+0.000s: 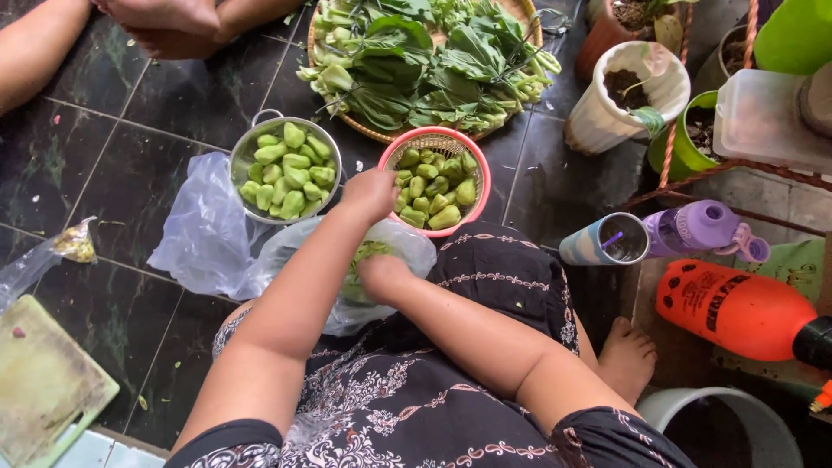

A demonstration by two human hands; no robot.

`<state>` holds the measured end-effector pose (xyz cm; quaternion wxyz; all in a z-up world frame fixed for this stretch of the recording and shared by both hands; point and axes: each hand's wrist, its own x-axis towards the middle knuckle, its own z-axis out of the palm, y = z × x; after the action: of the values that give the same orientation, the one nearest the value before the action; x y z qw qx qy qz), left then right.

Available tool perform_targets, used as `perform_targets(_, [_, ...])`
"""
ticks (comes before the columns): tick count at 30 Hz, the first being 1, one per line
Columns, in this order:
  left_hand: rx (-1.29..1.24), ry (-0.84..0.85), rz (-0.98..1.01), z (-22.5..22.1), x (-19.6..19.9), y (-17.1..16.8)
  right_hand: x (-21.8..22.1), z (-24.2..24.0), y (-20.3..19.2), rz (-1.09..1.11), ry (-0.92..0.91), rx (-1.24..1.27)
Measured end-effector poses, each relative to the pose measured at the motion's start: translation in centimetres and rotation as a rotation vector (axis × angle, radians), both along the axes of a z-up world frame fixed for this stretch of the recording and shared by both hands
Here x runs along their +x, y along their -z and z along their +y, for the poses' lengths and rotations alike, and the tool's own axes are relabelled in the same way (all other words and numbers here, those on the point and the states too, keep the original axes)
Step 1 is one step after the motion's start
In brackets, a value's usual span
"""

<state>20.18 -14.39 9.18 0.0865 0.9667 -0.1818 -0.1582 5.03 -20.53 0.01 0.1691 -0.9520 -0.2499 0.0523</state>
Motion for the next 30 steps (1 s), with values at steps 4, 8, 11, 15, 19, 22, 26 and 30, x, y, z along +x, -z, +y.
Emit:
perform_targets(4, [0.045,0.143,0.044,-2.6,3.5,8.2,-1.0,-2.1,-1.7,-0.159,-0.021,-0.002])
perform_targets(8, [0.199,0.145,0.066,-3.8,5.8,15.3,0.3,-2.0,-6.8,-0.127,-0.003,-0.017])
perform_targets(11, [0.248,0.132,0.09,-4.7,5.7,15.3,0.8,-2.8,-8.3,-0.093,0.004,-0.03])
perform_targets(15, [0.38,0.121,0.161,-6.2,6.5,16.7,0.6,-3.3,-9.9,-0.037,0.013,-0.033])
perform_targets(19, [0.402,0.115,0.186,-6.4,6.0,15.4,0.4,-4.1,-11.6,0.009,0.026,-0.041])
perform_targets(22, [0.367,0.081,0.195,-6.1,5.5,13.7,0.6,-5.2,-12.7,0.028,0.028,-0.051])
perform_targets(26, [0.365,0.112,0.121,-5.8,3.9,11.3,0.3,-13.7,-9.1,0.053,0.024,-0.064])
perform_targets(30, [0.308,0.113,0.014,-5.3,2.8,10.7,-3.5,-19.5,-6.0,0.087,0.021,-0.078])
